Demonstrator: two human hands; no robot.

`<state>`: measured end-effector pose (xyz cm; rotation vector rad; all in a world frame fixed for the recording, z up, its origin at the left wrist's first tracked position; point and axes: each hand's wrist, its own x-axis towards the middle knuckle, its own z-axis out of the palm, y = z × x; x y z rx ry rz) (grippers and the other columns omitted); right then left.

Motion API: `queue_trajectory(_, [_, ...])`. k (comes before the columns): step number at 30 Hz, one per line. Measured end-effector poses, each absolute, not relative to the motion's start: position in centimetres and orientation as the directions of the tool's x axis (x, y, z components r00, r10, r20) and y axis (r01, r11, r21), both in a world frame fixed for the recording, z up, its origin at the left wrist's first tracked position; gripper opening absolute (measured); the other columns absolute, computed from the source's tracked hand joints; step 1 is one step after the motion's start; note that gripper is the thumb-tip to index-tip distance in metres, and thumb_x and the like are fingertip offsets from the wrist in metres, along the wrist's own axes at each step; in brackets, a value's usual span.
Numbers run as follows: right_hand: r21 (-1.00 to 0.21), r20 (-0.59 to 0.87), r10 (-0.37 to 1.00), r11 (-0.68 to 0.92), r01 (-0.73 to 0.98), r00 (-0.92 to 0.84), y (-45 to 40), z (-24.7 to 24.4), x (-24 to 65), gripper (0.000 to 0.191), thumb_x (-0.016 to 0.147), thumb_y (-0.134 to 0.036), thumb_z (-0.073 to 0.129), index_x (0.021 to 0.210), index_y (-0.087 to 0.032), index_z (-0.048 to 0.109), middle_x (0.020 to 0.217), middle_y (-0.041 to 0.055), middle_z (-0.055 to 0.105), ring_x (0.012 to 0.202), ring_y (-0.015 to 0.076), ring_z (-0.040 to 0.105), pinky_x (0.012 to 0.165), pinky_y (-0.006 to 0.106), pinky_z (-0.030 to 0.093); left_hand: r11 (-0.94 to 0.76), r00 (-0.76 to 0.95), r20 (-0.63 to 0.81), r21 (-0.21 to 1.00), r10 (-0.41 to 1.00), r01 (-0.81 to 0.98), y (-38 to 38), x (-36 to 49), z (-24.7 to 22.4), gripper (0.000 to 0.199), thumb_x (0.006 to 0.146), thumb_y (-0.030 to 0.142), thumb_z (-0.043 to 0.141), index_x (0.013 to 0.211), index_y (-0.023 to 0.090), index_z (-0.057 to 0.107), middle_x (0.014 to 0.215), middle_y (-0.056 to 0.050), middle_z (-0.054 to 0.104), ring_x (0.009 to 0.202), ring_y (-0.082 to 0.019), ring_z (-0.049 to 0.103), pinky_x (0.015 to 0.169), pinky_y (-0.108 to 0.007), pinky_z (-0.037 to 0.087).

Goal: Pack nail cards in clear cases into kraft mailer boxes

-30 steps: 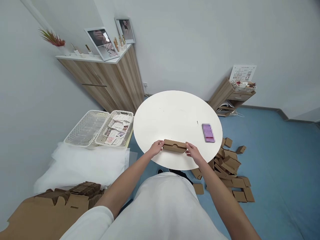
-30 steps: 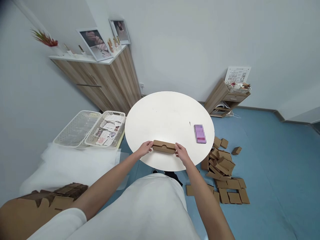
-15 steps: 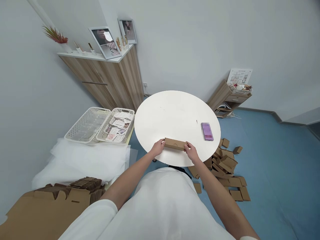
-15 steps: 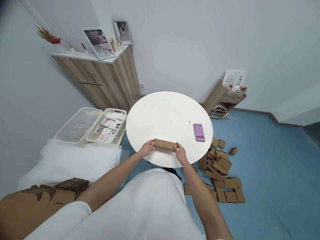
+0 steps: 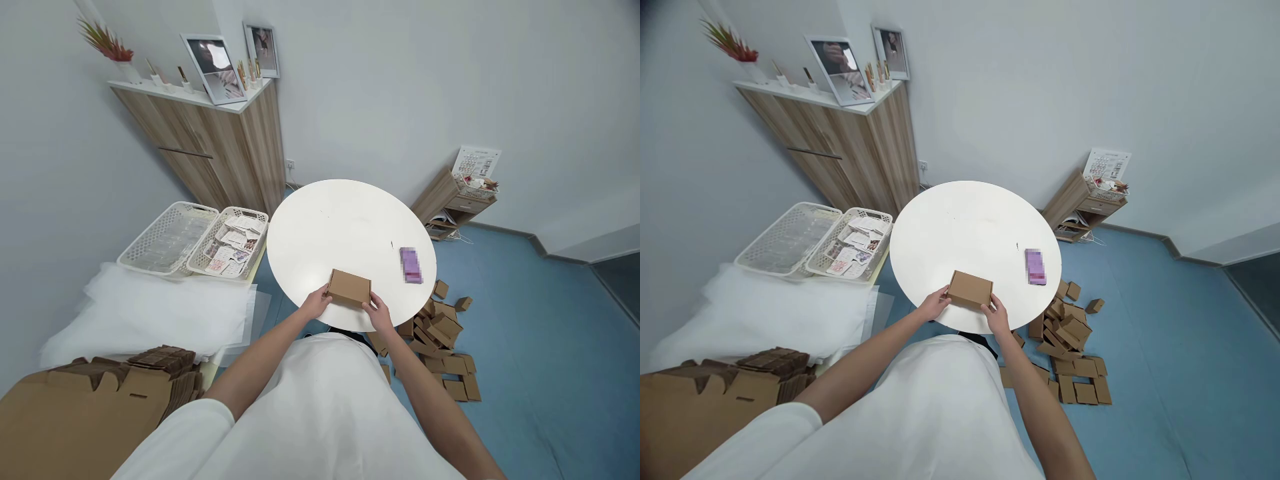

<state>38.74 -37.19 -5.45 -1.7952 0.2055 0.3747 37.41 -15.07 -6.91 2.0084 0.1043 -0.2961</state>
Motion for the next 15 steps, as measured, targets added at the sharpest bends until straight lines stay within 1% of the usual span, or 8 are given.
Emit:
queue_trajectory(4, [-0.896, -0.392, 0.068, -0.252, -0.365, 0.917, -37.0, -5.7, 38.2, 0.070, 0.066, -0.034, 0.062, 0.130, -0.024, 0.034, 0.138, 0.0057, 0.035, 0.120, 0.0229, 0.042, 0.096, 0.035, 0.039, -0.473, 0.952, -0.290, 0.856, -0.102, 0.210, -15.4, 37.4, -7.4, 0.037, 0.074, 0.032, 0.051, 0.109, 0.020, 0.054, 0.091, -0.004, 0.063, 0.082, -0.018, 0.057, 0.073, -0.029, 0.043])
queue_trajectory(6, [-0.892, -0.401, 0.060, -0.250, -0.376, 0.914, -37.0, -5.8, 38.2, 0.075, 0.065, -0.034, 0.064, 0.132, -0.025, 0.031, 0.139, 0.0056, 0.033, 0.121, 0.0234, 0.041, 0.096, 0.036, 0.038, -0.474, 0.942, -0.312, 0.853, -0.125, 0.220, -15.6, 37.5, -7.7, 0.035, 0.074, 0.033, 0.050, 0.106, 0.019, 0.055, 0.093, -0.005, 0.062, 0.080, -0.017, 0.057, 0.072, -0.028, 0.043])
queue_trajectory(8, [-0.877, -0.429, 0.023, -0.250, -0.410, 0.903, -37.1, -5.9, 38.3, 0.081, 0.064, -0.035, 0.065, 0.134, -0.025, 0.026, 0.140, 0.0072, 0.030, 0.121, 0.0245, 0.040, 0.096, 0.036, 0.038, -0.464, 0.934, -0.329, 0.855, -0.141, 0.232, -15.7, 37.6, -7.9, 0.035, 0.075, 0.034, 0.050, 0.107, 0.019, 0.053, 0.099, -0.006, 0.061, 0.079, -0.016, 0.057, 0.072, -0.027, 0.043])
queue_trajectory(10, [-0.860, -0.459, -0.012, -0.245, -0.448, 0.888, -37.2, -5.9, 38.5, 0.086, 0.063, -0.038, 0.066, 0.135, -0.023, 0.022, 0.141, 0.0092, 0.027, 0.122, 0.0250, 0.038, 0.095, 0.036, 0.039, -0.471, 0.926, -0.355, 0.843, -0.127, 0.258, -15.8, 37.7, -8.2, 0.041, 0.073, 0.036, 0.054, 0.109, 0.018, 0.051, 0.107, -0.008, 0.058, 0.078, -0.016, 0.058, 0.071, -0.027, 0.043])
queue_trajectory(12, [-0.849, -0.485, -0.031, -0.221, -0.480, 0.874, -37.5, -5.8, 38.8, 0.088, 0.063, -0.043, 0.066, 0.136, -0.023, 0.020, 0.141, 0.0104, 0.026, 0.123, 0.0246, 0.037, 0.091, 0.035, 0.042, -0.500, 0.917, -0.389, 0.814, -0.088, 0.297, -16.0, 37.9, -8.5, 0.050, 0.067, 0.041, 0.060, 0.110, 0.017, 0.049, 0.113, -0.010, 0.055, 0.078, -0.017, 0.058, 0.071, -0.027, 0.043])
queue_trajectory(15, [-0.831, -0.532, -0.038, -0.169, -0.530, 0.846, -37.8, -5.6, 39.2, 0.082, 0.065, -0.047, 0.063, 0.134, -0.024, 0.025, 0.140, 0.0112, 0.029, 0.121, 0.0233, 0.039, 0.085, 0.031, 0.045, -0.532, 0.903, -0.430, 0.770, -0.023, 0.353, -16.4, 38.4, -8.5, 0.054, 0.064, 0.047, 0.062, 0.106, 0.015, 0.047, 0.112, -0.013, 0.056, 0.085, -0.020, 0.058, 0.072, -0.027, 0.042])
